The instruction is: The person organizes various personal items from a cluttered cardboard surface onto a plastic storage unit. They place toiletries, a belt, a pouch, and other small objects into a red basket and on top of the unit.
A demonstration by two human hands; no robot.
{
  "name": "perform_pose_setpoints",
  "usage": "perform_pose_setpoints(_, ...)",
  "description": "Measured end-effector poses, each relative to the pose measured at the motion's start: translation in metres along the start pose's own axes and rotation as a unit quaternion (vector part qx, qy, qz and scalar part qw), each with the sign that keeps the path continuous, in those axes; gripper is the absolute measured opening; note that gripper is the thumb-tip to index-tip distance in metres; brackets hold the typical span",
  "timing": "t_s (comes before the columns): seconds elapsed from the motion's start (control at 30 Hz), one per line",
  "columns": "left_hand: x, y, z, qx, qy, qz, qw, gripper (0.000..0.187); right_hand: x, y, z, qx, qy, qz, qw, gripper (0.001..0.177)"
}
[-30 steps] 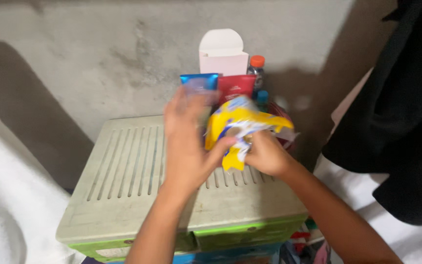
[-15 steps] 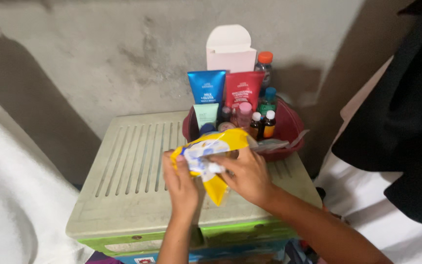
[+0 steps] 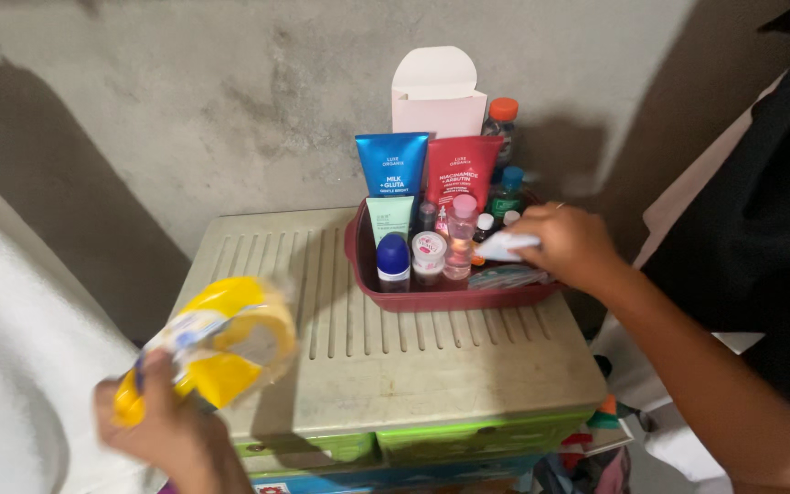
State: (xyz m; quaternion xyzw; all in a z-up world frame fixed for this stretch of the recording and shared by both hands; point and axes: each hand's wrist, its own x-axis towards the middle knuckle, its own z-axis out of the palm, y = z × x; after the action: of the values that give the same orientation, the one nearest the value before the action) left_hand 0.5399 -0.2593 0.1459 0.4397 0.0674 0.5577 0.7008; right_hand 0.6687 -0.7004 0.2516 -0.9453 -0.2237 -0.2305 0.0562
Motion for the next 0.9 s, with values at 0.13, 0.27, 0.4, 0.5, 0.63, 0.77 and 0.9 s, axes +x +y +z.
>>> perform_pose_setpoints(0.13, 0.001, 0.018, -0.008, 0.007, -0.001, 0.056, 0.998, 0.026, 0.004, 0.004, 0.031, -0.017, -0.099, 0.020, 0.995, 0.031)
perform_pose_setpoints(0.27, 0.000, 0.017, 0.006, 0.014, 0.012, 0.058, 0.998, 0.019, 0.005, 0.017, 0.037, 0.075, -0.188, 0.040, 0.978, 0.035)
perform_pose_setpoints(0.4, -0.004, 0.005, 0.012, -0.024, -0.032, 0.059, 0.997, 0.029, 0.003, 0.037, 0.035, 0.192, -0.288, -0.008, 0.938, 0.040)
perform_pose_setpoints(0.5, -0.011, -0.008, 0.015, -0.012, -0.056, 0.056, 0.997, 0.034, 0.001, 0.046, 0.038, 0.211, -0.294, -0.045, 0.931, 0.040)
perform_pose_setpoints(0.63, -0.024, -0.016, 0.033, -0.066, -0.102, 0.010, 0.992, 0.031, 0.011, 0.049, 0.048, 0.158, -0.333, -0.069, 0.927, 0.044)
perform_pose_setpoints(0.77, -0.049, -0.014, 0.075, -0.015, -0.161, 0.020, 0.987, 0.024, 0.036, 0.043, 0.072, 0.085, -0.425, 0.046, 0.900, 0.057)
perform_pose_setpoints(0.9, -0.077, -0.011, 0.124, -0.063, -0.317, 0.044, 0.945, 0.023, 0.050, 0.056, 0.094, 0.075, -0.485, 0.059, 0.869, 0.062)
